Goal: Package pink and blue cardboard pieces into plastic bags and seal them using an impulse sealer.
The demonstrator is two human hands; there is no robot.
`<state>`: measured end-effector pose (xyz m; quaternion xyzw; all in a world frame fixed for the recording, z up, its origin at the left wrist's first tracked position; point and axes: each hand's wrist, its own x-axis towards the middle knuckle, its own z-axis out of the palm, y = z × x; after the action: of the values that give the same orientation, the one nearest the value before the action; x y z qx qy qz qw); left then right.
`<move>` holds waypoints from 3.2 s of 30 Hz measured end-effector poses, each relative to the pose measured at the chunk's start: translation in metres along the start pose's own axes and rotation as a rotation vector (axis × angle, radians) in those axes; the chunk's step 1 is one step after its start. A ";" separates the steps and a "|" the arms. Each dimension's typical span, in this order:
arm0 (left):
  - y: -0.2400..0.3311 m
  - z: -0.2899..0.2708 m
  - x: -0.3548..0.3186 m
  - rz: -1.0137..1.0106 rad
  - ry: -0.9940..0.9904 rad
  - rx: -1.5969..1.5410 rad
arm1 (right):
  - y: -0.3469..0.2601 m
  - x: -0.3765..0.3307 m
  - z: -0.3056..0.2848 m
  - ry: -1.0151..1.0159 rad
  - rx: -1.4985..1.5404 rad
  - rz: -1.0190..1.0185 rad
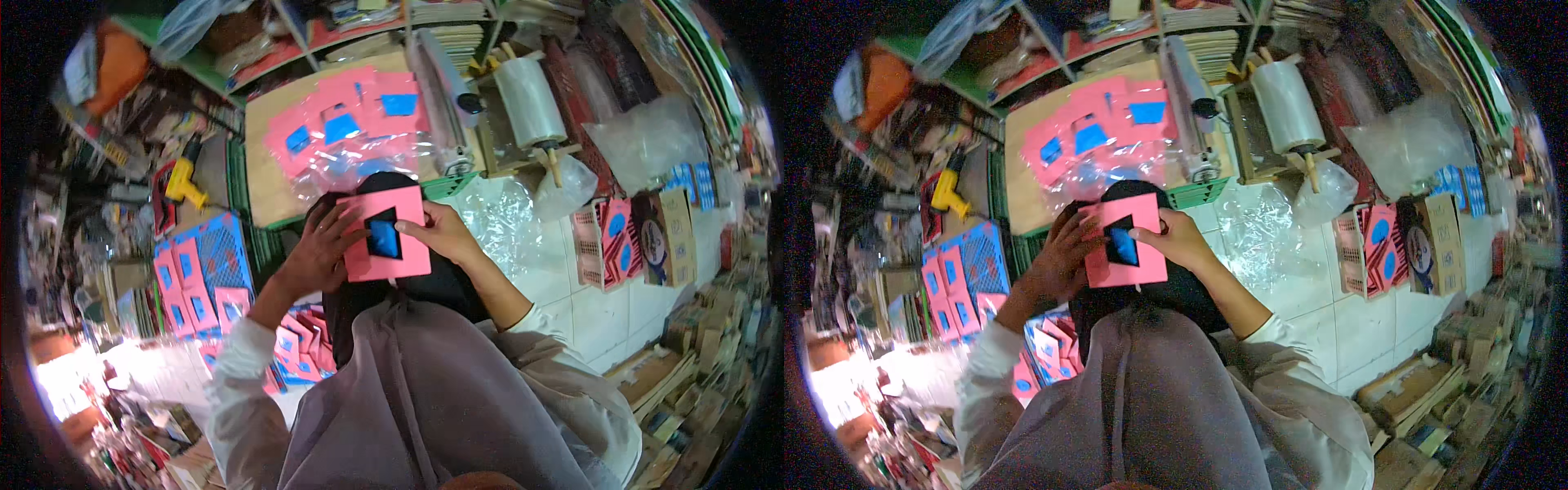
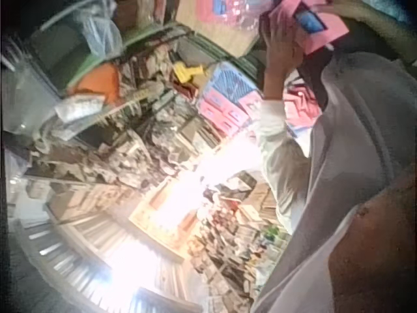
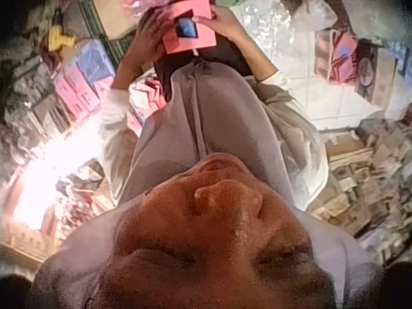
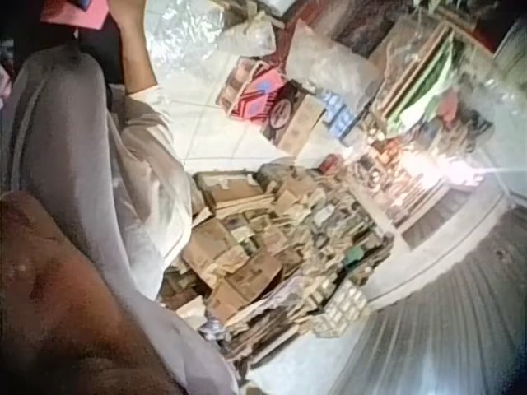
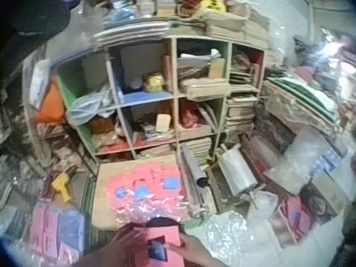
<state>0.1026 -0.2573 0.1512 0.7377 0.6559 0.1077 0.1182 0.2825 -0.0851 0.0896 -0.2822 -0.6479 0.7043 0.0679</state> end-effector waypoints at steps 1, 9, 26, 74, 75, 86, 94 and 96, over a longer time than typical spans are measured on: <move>0.001 0.006 -0.007 -0.065 0.110 -0.121 | 0.002 -0.001 -0.017 -0.040 0.008 0.033; 0.057 0.106 -0.069 -0.735 0.579 -0.745 | 0.123 0.056 -0.182 0.561 0.199 0.139; 0.024 0.115 -0.064 -0.807 0.696 -0.923 | 0.334 0.258 -0.307 -0.009 -1.321 0.508; -0.029 0.047 0.162 -0.612 0.393 -1.312 | -0.046 0.011 -0.006 0.492 -0.805 -0.917; -0.039 0.046 0.157 -0.626 0.429 -1.270 | -0.047 0.002 0.004 0.501 -0.832 -0.902; -0.102 0.049 0.107 -0.597 0.598 -1.318 | -0.006 -0.001 0.061 0.065 -0.664 -0.188; -0.085 0.075 0.107 -0.571 0.505 -1.083 | -0.019 0.010 0.059 -0.190 -0.520 0.153; -0.085 0.078 0.108 -0.522 0.526 -1.040 | -0.021 0.010 0.061 -0.187 -0.563 0.123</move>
<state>0.0597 -0.1435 0.0510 0.3488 0.6830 0.5573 0.3183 0.2391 -0.1309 0.1065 -0.2624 -0.8029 0.5225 -0.1160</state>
